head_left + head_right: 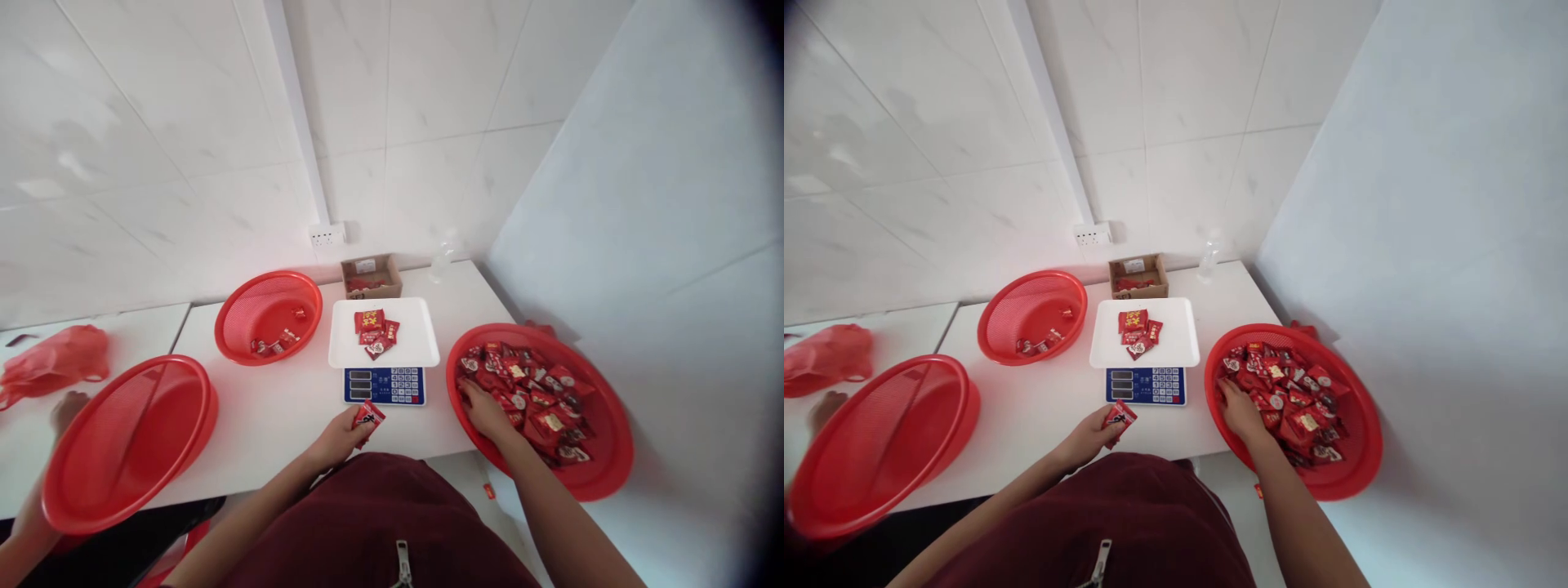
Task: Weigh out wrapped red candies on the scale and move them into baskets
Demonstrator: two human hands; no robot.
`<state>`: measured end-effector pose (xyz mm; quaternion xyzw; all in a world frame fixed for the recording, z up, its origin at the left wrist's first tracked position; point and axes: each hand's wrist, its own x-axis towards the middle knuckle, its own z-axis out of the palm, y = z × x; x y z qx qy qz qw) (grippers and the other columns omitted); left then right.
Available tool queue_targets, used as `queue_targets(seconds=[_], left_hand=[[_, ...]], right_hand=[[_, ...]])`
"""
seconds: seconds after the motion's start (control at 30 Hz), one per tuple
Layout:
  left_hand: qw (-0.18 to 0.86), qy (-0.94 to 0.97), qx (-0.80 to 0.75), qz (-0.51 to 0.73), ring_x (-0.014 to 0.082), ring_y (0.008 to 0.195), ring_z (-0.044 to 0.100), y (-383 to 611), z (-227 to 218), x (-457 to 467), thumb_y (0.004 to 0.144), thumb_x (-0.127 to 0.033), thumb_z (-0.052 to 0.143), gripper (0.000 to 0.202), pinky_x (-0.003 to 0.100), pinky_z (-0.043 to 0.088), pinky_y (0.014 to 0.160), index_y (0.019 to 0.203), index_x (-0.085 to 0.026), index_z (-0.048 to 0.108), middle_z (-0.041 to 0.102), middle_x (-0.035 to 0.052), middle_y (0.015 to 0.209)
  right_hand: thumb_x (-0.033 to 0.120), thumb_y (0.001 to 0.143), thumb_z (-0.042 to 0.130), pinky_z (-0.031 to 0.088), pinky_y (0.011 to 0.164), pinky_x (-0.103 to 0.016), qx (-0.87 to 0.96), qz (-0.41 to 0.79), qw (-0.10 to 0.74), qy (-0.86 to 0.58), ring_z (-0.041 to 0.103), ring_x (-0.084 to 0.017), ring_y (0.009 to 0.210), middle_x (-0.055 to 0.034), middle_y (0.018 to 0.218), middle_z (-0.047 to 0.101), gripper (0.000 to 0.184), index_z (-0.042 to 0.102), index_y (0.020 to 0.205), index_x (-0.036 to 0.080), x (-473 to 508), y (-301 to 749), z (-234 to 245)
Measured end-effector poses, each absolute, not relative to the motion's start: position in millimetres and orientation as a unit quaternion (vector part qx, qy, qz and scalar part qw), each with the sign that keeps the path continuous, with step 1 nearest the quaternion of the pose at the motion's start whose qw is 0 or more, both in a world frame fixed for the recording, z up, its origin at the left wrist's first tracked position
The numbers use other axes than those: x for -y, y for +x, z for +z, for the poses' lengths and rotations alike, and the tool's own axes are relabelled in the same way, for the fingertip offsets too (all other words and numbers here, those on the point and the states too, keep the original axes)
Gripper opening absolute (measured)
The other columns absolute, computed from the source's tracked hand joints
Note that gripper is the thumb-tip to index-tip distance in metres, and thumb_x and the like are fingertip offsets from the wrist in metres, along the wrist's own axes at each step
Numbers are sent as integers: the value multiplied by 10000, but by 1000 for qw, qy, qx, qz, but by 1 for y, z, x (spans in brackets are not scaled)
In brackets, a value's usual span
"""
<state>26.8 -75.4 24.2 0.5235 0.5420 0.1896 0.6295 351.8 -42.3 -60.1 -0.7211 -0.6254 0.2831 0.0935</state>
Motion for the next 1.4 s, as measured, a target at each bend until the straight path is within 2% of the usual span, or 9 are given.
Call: queue_targets(seconds=[0.1,0.23,0.37,0.53,0.77,0.93,1.07,1.3,1.4], left_hand=[[623,515,-556,193,122,611,490,31,24,76,776,-462,563,302,270,407,613,858,-175,515,516,-28,672],[612,501,-579,197,118,613,493,36,26,78,761,-481,567,328,270,419,618,858,-172,514,520,-34,672],[609,484,-592,211,116,615,501,42,29,78,754,-498,574,341,270,430,625,847,-175,516,529,-35,668],[614,467,-596,226,113,609,500,50,31,77,742,-535,580,372,269,434,617,801,-178,494,531,-29,668],[616,471,-591,222,111,602,502,55,29,73,743,-532,581,374,274,436,615,794,-174,487,528,-27,663],[616,456,-595,243,113,599,508,51,29,75,728,-523,597,377,272,434,602,806,-169,492,530,-23,659],[618,442,-597,256,115,598,515,43,28,79,714,-514,607,380,276,438,603,811,-165,490,531,-22,655],[610,420,-617,267,111,605,518,22,28,89,724,-488,602,347,268,439,606,800,-169,488,533,-27,652],[610,411,-621,271,114,617,521,15,29,91,723,-486,611,348,271,438,614,802,-170,489,539,-24,662]], right_hand=[[138,760,470,389,949,-328,617,307,97,-718,557,-224,1144,-118,1270,603,427,595,1165,187,36,353,-70],[186,737,524,425,789,-318,576,343,128,-731,636,-207,846,-75,935,716,271,641,979,219,31,364,-77],[319,719,564,449,745,-326,504,373,218,-748,611,-199,758,-47,764,681,152,601,808,202,23,380,-72],[467,637,604,516,685,-329,385,450,352,-724,618,-186,718,4,668,622,255,503,678,236,16,395,-58],[429,522,737,529,569,-247,262,545,456,-654,589,-116,609,42,660,610,350,546,749,244,13,391,-36],[361,512,774,448,450,-186,250,583,466,-617,510,-70,499,74,600,575,349,564,763,241,6,377,-21],[352,581,747,406,400,-192,292,590,425,-622,497,-80,462,72,588,587,329,568,838,253,-5,349,-13],[378,677,664,538,612,-277,365,586,387,-611,644,-153,635,-14,700,669,315,584,936,217,-38,281,-13],[405,705,618,553,721,-316,411,557,371,-619,674,-182,808,-74,949,699,450,557,1110,220,-48,266,-22]])
